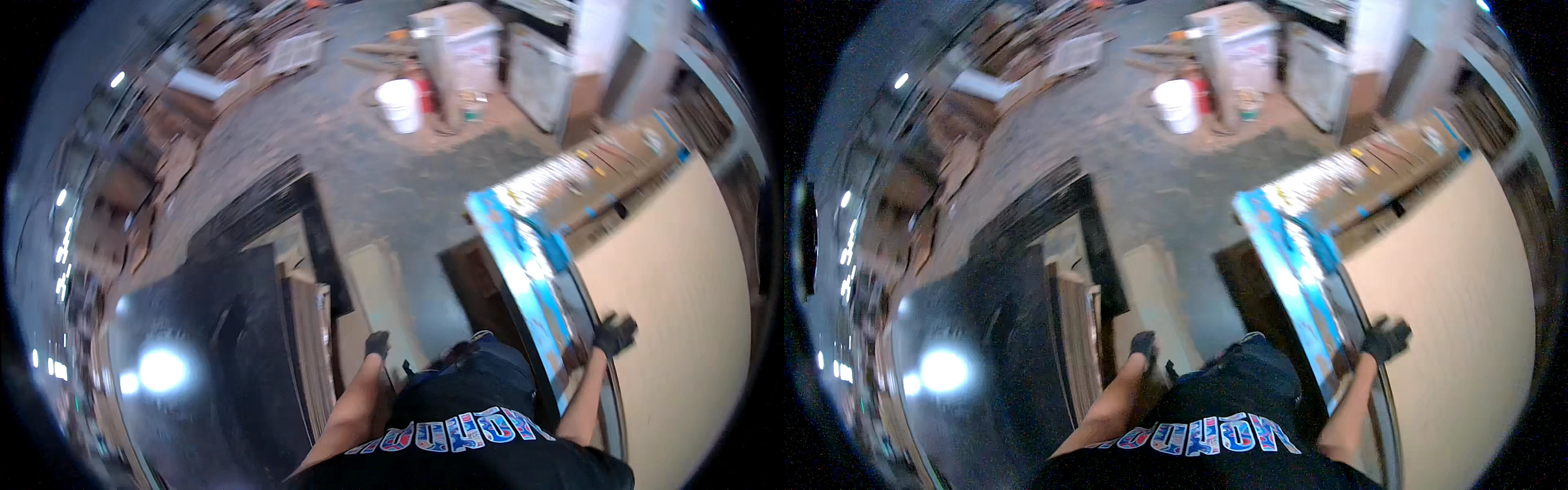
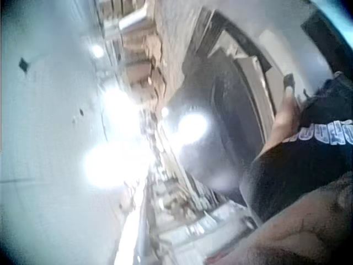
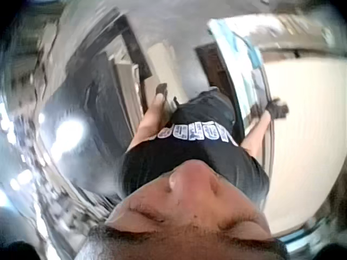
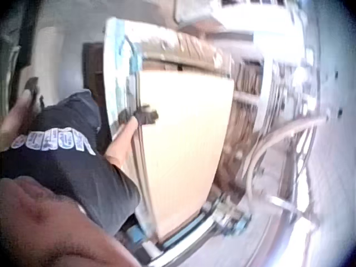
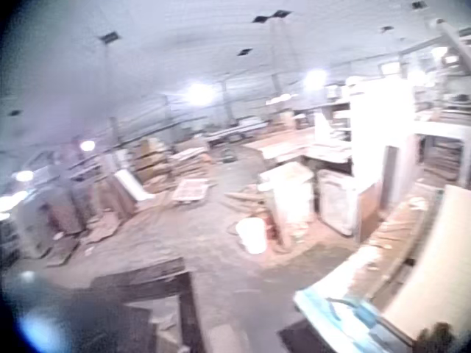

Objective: The person moves a large black panel onto a CNC machine bed, operates a computer interface with a keyboard and mouse, and aligns the panel by hand on the workspace.

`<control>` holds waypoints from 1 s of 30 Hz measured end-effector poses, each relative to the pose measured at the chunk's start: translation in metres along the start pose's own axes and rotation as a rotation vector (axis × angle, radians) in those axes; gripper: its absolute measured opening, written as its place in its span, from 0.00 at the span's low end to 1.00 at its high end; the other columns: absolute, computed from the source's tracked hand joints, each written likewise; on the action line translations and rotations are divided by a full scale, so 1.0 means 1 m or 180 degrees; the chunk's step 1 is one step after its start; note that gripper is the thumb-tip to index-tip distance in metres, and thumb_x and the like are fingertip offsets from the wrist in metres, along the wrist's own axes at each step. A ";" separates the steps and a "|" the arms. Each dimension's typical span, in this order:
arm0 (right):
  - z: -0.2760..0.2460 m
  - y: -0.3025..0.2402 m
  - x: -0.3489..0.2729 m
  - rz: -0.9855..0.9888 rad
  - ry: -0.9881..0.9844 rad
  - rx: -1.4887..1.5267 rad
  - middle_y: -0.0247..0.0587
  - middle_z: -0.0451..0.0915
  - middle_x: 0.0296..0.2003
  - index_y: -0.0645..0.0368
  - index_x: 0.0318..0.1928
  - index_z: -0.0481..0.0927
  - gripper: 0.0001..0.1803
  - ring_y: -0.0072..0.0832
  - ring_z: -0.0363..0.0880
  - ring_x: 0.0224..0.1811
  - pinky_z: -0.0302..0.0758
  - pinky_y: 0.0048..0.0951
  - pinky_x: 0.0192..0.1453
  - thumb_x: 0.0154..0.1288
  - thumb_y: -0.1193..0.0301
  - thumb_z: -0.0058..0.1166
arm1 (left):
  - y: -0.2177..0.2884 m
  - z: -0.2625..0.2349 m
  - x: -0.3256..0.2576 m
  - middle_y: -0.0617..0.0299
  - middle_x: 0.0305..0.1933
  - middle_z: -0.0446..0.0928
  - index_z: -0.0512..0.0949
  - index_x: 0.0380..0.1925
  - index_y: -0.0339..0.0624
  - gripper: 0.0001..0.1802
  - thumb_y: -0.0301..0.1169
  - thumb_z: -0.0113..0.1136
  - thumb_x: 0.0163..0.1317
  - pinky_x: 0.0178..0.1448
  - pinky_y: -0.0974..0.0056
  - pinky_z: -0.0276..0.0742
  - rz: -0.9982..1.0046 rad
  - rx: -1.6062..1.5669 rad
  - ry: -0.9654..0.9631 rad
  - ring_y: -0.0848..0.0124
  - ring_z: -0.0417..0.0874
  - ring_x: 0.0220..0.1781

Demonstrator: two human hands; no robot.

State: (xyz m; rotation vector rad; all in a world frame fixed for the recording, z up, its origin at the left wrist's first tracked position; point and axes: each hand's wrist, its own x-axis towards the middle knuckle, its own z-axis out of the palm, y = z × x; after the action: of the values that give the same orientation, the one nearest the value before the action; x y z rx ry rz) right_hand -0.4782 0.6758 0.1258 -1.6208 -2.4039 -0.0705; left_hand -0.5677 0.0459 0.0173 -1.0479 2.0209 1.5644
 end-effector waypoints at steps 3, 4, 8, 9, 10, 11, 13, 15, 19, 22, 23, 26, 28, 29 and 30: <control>0.011 0.006 0.023 0.0041 -0.0542 -0.0591 0.46 0.61 0.73 0.51 0.73 0.62 0.41 0.40 0.55 0.76 0.53 0.57 0.74 0.72 0.36 0.32 | 0.011 0.024 0.037 0.64 0.46 0.82 0.78 0.52 0.47 0.15 0.39 0.55 0.71 0.36 0.64 0.76 0.0368 -0.0787 -0.0209 0.72 0.82 0.38; 0.009 -0.004 0.032 -0.0101 -0.0630 -0.0571 0.47 0.60 0.73 0.51 0.74 0.60 0.41 0.43 0.54 0.76 0.53 0.56 0.74 0.73 0.37 0.32 | 0.001 0.020 0.058 0.66 0.47 0.82 0.79 0.51 0.48 0.15 0.41 0.54 0.70 0.38 0.65 0.76 0.0589 -0.0134 -0.0027 0.72 0.83 0.40; 0.055 0.023 0.055 0.0458 -0.0946 -0.0949 0.45 0.48 0.77 0.49 0.77 0.49 0.45 0.44 0.42 0.79 0.42 0.55 0.78 0.71 0.34 0.28 | 0.021 0.066 0.061 0.64 0.41 0.82 0.79 0.47 0.48 0.17 0.45 0.58 0.68 0.38 0.59 0.76 -0.0226 -0.0685 -0.0379 0.69 0.82 0.36; 0.056 0.016 0.057 0.0675 -0.1024 -0.0521 0.46 0.44 0.78 0.44 0.78 0.45 0.46 0.48 0.36 0.80 0.40 0.63 0.76 0.69 0.31 0.27 | 0.020 0.066 0.060 0.63 0.41 0.82 0.79 0.47 0.46 0.17 0.45 0.58 0.67 0.40 0.58 0.77 -0.0463 -0.0653 -0.0431 0.67 0.82 0.37; 0.040 0.015 0.059 0.0963 -0.0995 -0.0098 0.47 0.39 0.79 0.40 0.79 0.41 0.48 0.52 0.31 0.81 0.38 0.72 0.75 0.67 0.29 0.26 | 0.013 0.074 0.063 0.61 0.41 0.83 0.80 0.47 0.44 0.18 0.45 0.58 0.67 0.43 0.57 0.78 -0.0592 -0.0434 -0.0544 0.66 0.82 0.38; 0.053 -0.021 0.064 0.0982 -0.0965 0.0211 0.47 0.40 0.79 0.41 0.78 0.42 0.47 0.51 0.32 0.81 0.38 0.70 0.75 0.68 0.31 0.26 | 0.003 0.066 0.078 0.56 0.44 0.83 0.80 0.44 0.42 0.17 0.44 0.57 0.67 0.51 0.53 0.77 -0.0253 -0.0025 -0.0755 0.61 0.82 0.42; 0.096 -0.104 0.055 0.0464 -0.1220 0.0420 0.48 0.41 0.78 0.44 0.78 0.44 0.45 0.49 0.33 0.80 0.39 0.66 0.76 0.69 0.35 0.27 | -0.039 0.078 0.119 0.52 0.55 0.77 0.76 0.53 0.42 0.23 0.47 0.53 0.68 0.60 0.52 0.72 0.0232 0.2155 -0.0124 0.56 0.77 0.55; 0.124 -0.171 0.045 0.0029 -0.1438 0.0548 0.48 0.43 0.78 0.46 0.77 0.45 0.43 0.48 0.35 0.80 0.40 0.63 0.76 0.69 0.39 0.28 | -0.011 0.084 0.162 0.51 0.68 0.72 0.71 0.66 0.44 0.32 0.52 0.50 0.70 0.69 0.52 0.70 0.0300 0.2749 -0.0056 0.55 0.72 0.68; 0.166 -0.303 0.033 -0.1124 -0.2079 0.0686 0.48 0.46 0.77 0.51 0.76 0.49 0.39 0.45 0.39 0.80 0.42 0.56 0.77 0.71 0.47 0.31 | 0.103 0.057 0.206 0.52 0.72 0.66 0.69 0.66 0.43 0.35 0.56 0.49 0.69 0.75 0.53 0.61 0.0419 0.2549 -0.0622 0.56 0.65 0.74; 0.187 -0.434 0.017 -0.2348 -0.2610 0.0924 0.48 0.49 0.77 0.55 0.75 0.51 0.36 0.43 0.42 0.79 0.43 0.51 0.78 0.72 0.53 0.32 | 0.124 0.015 0.225 0.49 0.63 0.74 0.73 0.62 0.38 0.34 0.54 0.54 0.66 0.66 0.55 0.69 0.0686 0.0538 0.0549 0.57 0.74 0.63; 0.193 -0.481 0.008 -0.2757 -0.2749 0.1012 0.48 0.50 0.77 0.56 0.75 0.52 0.35 0.42 0.43 0.79 0.44 0.49 0.78 0.73 0.55 0.33 | 0.140 0.004 0.221 0.48 0.58 0.77 0.73 0.61 0.36 0.34 0.51 0.57 0.66 0.59 0.56 0.74 0.0714 -0.0291 0.0796 0.59 0.79 0.56; 0.204 -0.549 0.025 -0.3197 -0.2871 0.1090 0.48 0.52 0.76 0.60 0.74 0.54 0.32 0.40 0.46 0.79 0.45 0.44 0.79 0.74 0.61 0.34 | 0.250 0.024 0.200 0.60 0.57 0.80 0.74 0.61 0.42 0.18 0.26 0.46 0.73 0.49 0.67 0.79 0.0699 -0.1751 0.0774 0.73 0.81 0.47; 0.203 -0.634 0.016 -0.3827 -0.2934 0.1262 0.48 0.54 0.76 0.63 0.73 0.56 0.30 0.38 0.48 0.79 0.46 0.41 0.79 0.75 0.65 0.35 | 0.261 0.004 0.208 0.54 0.47 0.82 0.72 0.61 0.33 0.35 0.48 0.67 0.63 0.42 0.65 0.78 0.1086 -0.2048 0.1081 0.69 0.82 0.39; 0.204 -0.677 0.010 -0.4169 -0.2927 0.1398 0.48 0.54 0.75 0.64 0.73 0.57 0.29 0.37 0.49 0.78 0.47 0.39 0.79 0.75 0.67 0.36 | 0.268 -0.003 0.211 0.56 0.45 0.81 0.72 0.60 0.34 0.34 0.48 0.66 0.64 0.41 0.65 0.77 0.0827 -0.2242 0.1208 0.70 0.82 0.39; 0.207 -0.724 0.000 -0.4573 -0.2890 0.1592 0.48 0.55 0.75 0.65 0.73 0.57 0.29 0.37 0.50 0.78 0.47 0.37 0.79 0.75 0.69 0.37 | 0.272 -0.011 0.217 0.58 0.44 0.81 0.73 0.60 0.35 0.33 0.49 0.65 0.64 0.41 0.65 0.77 0.0581 -0.2457 0.1326 0.71 0.82 0.39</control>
State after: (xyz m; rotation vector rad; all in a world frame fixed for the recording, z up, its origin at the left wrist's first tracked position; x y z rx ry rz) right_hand -1.1785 0.4344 -0.0073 0.6330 -3.1973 1.0722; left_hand -0.9098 -0.0070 0.0512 -1.5993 1.7963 2.4995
